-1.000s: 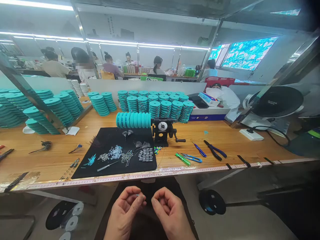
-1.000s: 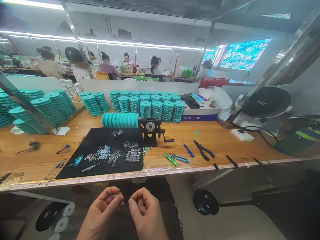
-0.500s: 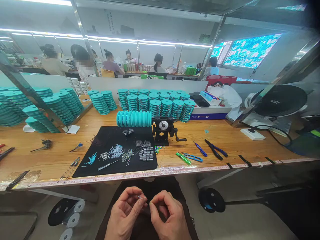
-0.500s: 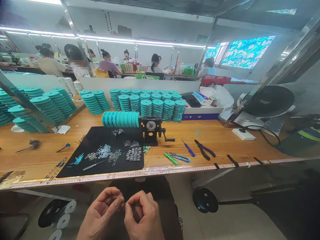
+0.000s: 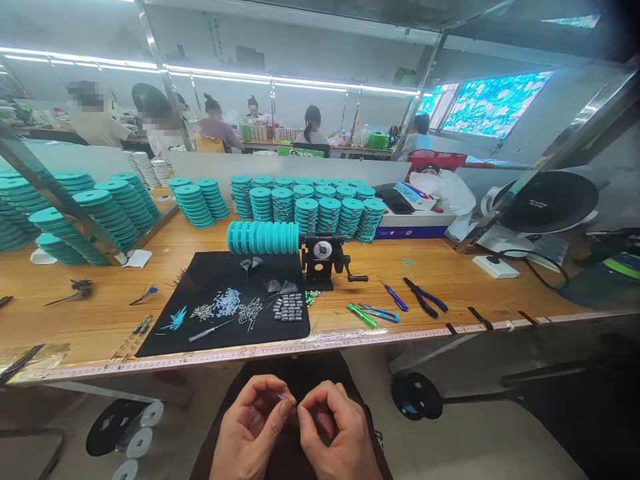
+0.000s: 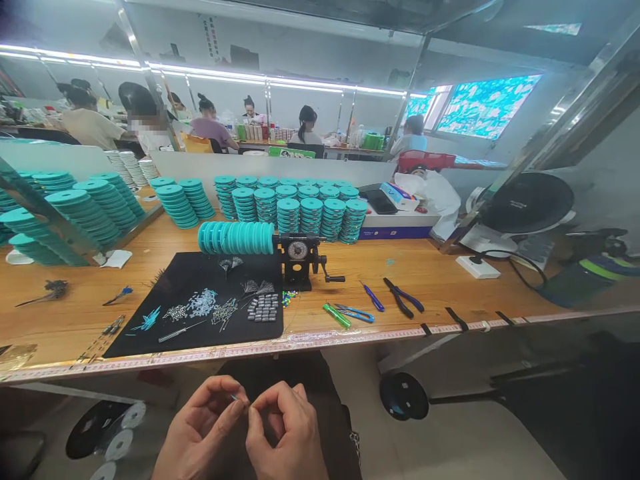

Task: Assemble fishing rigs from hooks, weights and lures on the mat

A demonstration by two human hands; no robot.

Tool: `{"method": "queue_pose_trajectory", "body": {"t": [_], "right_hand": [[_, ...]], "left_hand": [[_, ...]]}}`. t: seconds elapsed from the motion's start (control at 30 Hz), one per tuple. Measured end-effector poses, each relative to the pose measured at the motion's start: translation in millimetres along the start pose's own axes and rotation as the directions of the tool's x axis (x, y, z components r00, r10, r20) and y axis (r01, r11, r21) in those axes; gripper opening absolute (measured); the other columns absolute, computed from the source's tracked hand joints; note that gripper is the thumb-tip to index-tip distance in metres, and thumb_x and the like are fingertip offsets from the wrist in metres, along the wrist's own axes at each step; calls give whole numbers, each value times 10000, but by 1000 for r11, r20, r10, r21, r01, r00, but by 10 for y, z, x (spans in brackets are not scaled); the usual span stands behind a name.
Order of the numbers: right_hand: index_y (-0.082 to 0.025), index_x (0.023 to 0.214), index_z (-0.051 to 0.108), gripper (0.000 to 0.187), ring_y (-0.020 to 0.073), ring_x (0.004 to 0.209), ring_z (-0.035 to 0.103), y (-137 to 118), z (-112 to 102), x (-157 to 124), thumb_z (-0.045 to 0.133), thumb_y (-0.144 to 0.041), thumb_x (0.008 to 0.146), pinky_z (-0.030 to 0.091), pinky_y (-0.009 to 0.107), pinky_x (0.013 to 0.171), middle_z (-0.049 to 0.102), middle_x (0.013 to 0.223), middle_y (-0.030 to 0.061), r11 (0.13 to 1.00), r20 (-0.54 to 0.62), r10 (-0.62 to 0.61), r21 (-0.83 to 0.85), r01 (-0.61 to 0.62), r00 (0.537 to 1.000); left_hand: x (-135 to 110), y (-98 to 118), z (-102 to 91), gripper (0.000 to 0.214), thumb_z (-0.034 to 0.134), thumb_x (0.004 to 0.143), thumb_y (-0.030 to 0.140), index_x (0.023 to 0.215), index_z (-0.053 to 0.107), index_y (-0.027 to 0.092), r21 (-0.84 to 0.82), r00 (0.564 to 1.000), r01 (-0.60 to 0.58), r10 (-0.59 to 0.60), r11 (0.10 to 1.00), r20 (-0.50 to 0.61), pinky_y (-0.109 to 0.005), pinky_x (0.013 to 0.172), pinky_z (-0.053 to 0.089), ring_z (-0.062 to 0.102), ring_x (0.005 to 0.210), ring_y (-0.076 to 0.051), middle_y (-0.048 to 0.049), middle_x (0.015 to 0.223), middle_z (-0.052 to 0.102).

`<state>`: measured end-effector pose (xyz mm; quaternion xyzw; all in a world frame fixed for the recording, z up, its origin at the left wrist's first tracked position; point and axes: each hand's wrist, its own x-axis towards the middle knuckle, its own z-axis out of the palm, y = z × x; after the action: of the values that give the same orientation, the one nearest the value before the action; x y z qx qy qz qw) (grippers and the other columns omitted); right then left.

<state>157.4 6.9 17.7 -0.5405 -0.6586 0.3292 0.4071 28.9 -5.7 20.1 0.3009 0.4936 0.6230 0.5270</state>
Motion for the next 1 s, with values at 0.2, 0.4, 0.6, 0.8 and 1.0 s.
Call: {"method": "queue_pose_trajectory", "body": {"t": [0.2, 0.4, 0.6, 0.8, 1.0], "right_hand": [[-229, 638, 580, 116, 110, 457, 345, 11, 11, 6, 628, -195, 738, 410, 330, 720, 347, 497, -84, 1000, 8, 3, 6, -3, 1000], [-232, 649, 593, 102, 108, 465, 374, -5, 18, 15, 633, -209, 740, 416, 352, 791, 350, 503, -87, 997, 35, 61, 49, -63, 998], [-216, 643, 588, 137, 112, 480, 354, -13, -30, 37, 626, -248, 771, 341, 263, 561, 335, 507, -75, 994, 81, 89, 58, -94, 993], [-185, 681, 562, 186, 98, 484, 300, -1, -101, 80, 614, -302, 817, 258, 240, 485, 308, 516, -85, 964, 255, 160, 169, -207, 954], [-174, 762, 550, 302, 118, 597, 386, 10, -143, 89, 587, -453, 872, 322, 233, 544, 438, 653, -36, 887, 367, 171, 346, -305, 914]], "left_hand": [[-12, 13, 18, 306, 849, 635, 400, 777, 698, 176, 41, 999, -18, 19, 999, -27, -205, 653, 529, 640, 696, -164, -27, 717, 696], [-4, -26, -29, 250, 820, 676, 378, 790, 698, 192, 123, 998, -66, 68, 990, -9, -208, 667, 534, 653, 699, -170, -25, 724, 703], [45, -88, -112, 290, 820, 669, 398, 819, 709, 176, 147, 999, -45, 43, 988, 17, -253, 665, 564, 683, 699, -206, -54, 719, 726], [36, -80, -109, 220, 808, 691, 350, 818, 715, 196, 228, 994, -102, 93, 968, 49, -242, 682, 562, 693, 705, -203, -43, 730, 734], [-27, -33, -15, 248, 807, 683, 398, 814, 718, 208, 244, 988, -146, 155, 959, -18, -225, 676, 550, 676, 708, -196, -32, 733, 717]]}}
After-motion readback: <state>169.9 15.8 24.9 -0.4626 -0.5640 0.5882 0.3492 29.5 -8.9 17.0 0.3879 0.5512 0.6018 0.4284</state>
